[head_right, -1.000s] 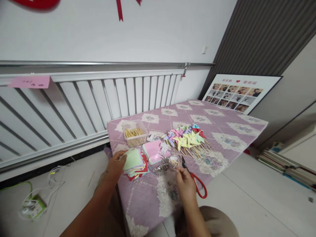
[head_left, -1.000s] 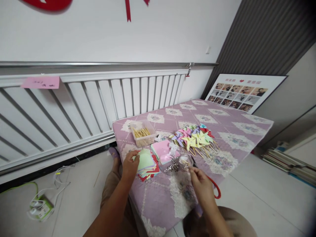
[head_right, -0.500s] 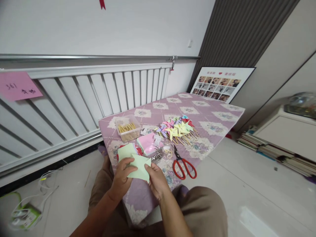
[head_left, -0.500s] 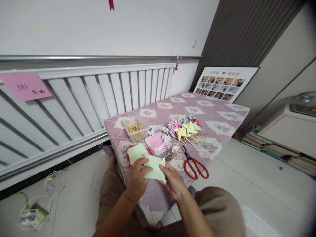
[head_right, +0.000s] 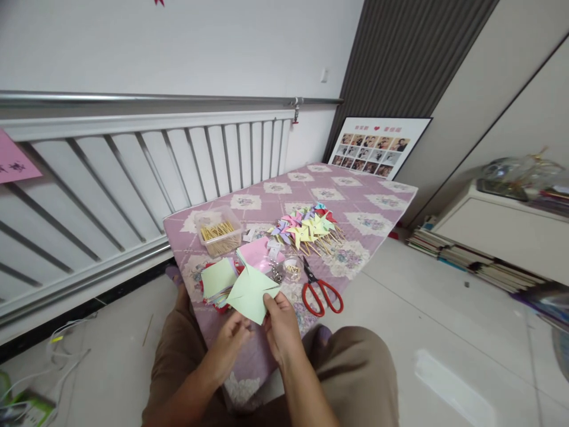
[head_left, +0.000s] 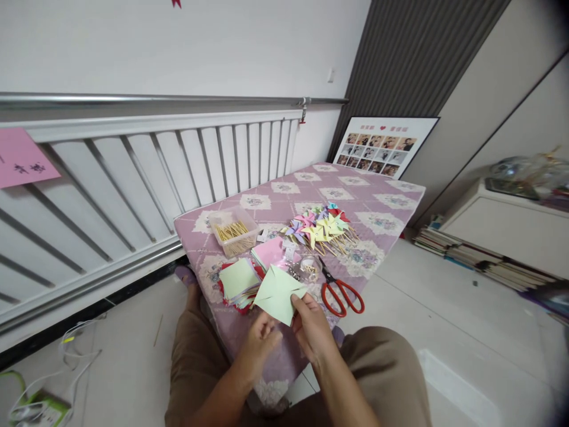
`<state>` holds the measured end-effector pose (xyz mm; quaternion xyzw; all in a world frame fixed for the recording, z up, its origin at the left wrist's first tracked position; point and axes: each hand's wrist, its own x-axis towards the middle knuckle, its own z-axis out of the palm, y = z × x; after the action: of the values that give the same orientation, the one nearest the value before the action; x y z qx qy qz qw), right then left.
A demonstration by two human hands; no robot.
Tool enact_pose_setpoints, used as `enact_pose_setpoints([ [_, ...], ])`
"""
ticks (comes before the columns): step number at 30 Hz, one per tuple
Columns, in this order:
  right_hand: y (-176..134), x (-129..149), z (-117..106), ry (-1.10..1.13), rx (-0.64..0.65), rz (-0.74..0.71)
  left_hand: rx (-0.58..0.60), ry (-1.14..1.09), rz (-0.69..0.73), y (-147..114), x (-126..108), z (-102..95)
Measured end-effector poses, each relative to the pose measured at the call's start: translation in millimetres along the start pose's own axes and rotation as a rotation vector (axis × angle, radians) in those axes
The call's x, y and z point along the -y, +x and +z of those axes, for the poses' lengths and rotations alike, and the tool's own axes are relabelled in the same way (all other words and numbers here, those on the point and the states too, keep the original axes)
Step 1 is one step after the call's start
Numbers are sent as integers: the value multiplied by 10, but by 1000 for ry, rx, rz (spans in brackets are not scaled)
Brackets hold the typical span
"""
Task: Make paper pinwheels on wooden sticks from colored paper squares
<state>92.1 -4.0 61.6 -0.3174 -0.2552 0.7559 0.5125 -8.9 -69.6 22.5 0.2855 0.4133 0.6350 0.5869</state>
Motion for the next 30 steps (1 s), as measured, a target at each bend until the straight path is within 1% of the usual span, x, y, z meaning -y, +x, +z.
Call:
enact_pose_setpoints([
  [3,-1,-21,-12,-24,-2,8,-121,-200,-12,114,-81,111],
  [4,-2,-31,-16,-38,-1,9,-141,-262,-7,159,-115,137],
  [7,-7,-72,-46,-94,-4,3,-124,-386,-11,249,-204,178],
  [9,-14,-110,-87,-140,-2,-8,-119,-425,-49,256,-230,180],
  [12,-9,-152,-201,-281,49,-26,-162,-427,-116,229,-206,146],
  [14,18,-129,-323,-534,48,-96,-212,-409,-146,215,-160,97],
  [16,72,-36,-480,-832,-22,-220,-258,-389,-165,211,-98,34],
  [17,108,37,-570,-934,-70,-282,-278,-381,-170,210,-64,1],
  [20,243,320,-853,-1083,-180,-416,-308,-337,-201,195,48,-78],
  [22,350,500,-1033,-1191,-244,-488,-300,-323,-222,177,117,-100],
  [24,458,620,-1191,-1295,-277,-537,-275,-319,-225,161,169,-102],
  [27,592,660,-1374,-1434,-279,-547,-224,-279,-232,150,210,-96],
  [30,657,592,-1495,-1546,-293,-531,-220,-249,-245,150,232,-103],
])
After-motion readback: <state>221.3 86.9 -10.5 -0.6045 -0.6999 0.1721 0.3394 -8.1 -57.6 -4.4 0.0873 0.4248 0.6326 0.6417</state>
